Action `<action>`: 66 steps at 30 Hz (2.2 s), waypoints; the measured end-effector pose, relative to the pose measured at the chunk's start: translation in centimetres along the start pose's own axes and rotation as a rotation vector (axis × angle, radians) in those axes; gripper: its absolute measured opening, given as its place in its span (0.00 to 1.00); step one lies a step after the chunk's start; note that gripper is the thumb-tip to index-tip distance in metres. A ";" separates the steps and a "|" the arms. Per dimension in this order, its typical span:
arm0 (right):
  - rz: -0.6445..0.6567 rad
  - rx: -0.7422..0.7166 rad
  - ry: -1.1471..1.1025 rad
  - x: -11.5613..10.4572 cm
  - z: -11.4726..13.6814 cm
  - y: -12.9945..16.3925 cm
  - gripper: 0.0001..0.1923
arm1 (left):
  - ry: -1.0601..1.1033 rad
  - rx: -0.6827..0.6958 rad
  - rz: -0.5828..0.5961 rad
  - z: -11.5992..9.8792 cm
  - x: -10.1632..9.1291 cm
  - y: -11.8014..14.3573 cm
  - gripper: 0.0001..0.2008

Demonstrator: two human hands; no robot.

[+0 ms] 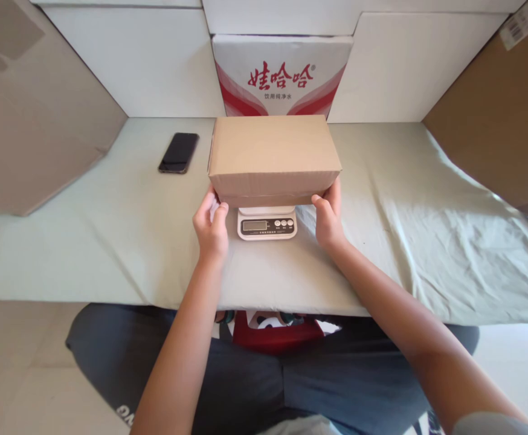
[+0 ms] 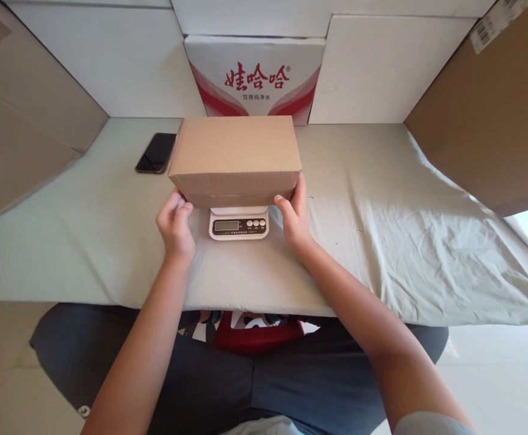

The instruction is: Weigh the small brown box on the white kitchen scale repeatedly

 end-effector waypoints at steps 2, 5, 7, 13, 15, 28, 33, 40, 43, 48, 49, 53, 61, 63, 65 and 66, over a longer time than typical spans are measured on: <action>0.008 -0.010 -0.007 0.1 0.0 0.1 0.28 | -0.004 0.002 0.000 0.1 0.0 0.1 0.26; -0.001 -0.039 -0.029 -0.1 -0.1 -0.1 0.31 | 0.003 0.023 -0.016 0.5 -0.2 0.1 0.28; -0.051 -0.051 -0.046 -0.7 -0.5 -0.5 0.35 | 0.032 0.045 -0.075 0.9 -0.6 -0.1 0.30; -0.217 0.047 -0.121 -3.5 -2.3 -2.3 0.39 | 0.113 -0.081 -0.225 2.2 -1.5 -1.2 0.30; -0.234 0.091 -0.146 -3.9 -3.2 -2.7 0.37 | 0.158 -0.134 -0.249 2.7 -1.6 -1.7 0.30; -0.384 0.216 -0.277 -4.3 -4.6 -3.9 0.25 | 0.194 -0.077 -0.123 5.1 -1.0 -2.7 0.42; -0.382 0.220 -0.255 -4.3 -4.8 -4.1 0.24 | 0.201 -0.060 -0.113 4.8 -0.6 -2.7 0.43; -0.276 0.116 -0.149 -3.5 -4.2 -3.5 0.27 | 0.189 -0.074 -0.132 4.9 -0.2 -2.6 0.47; -0.231 0.068 -0.116 -3.0 -4.0 -3.2 0.27 | 0.186 -0.076 -0.140 4.8 -0.1 -2.6 0.46; -0.254 0.094 -0.182 -2.9 -3.6 -3.2 0.29 | 0.178 -0.065 -0.134 4.8 -0.2 -2.9 0.47; -0.268 0.100 -0.198 -3.0 -3.4 -3.3 0.30 | 0.173 -0.070 -0.133 4.9 -0.2 -2.9 0.47; -0.312 0.115 -0.205 -3.4 -3.2 -3.5 0.32 | 0.160 -0.085 -0.119 4.8 0.0 -2.8 0.47; -0.312 0.108 -0.164 -3.9 -3.7 -3.8 0.30 | 0.148 -0.111 -0.110 5.2 0.1 -2.9 0.48; -0.312 0.108 -0.167 -3.8 -3.6 -3.7 0.30 | 0.151 -0.123 -0.123 5.4 0.0 -2.9 0.48; -0.307 0.114 -0.177 -3.6 -3.4 -3.6 0.30 | 0.154 -0.128 -0.143 5.4 0.0 -3.0 0.48; -0.301 0.118 -0.184 -3.4 -3.3 -3.5 0.30 | 0.155 -0.126 -0.148 5.4 0.1 -3.0 0.47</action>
Point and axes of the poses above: each hand's wrist, its own y-axis away from the middle knuckle, its own x-axis out of the palm, z = x × y, the point moved 3 cm from there along -y, towards the middle knuckle, and after that the axes turned 8 degrees about x, right-handed, at the moved point
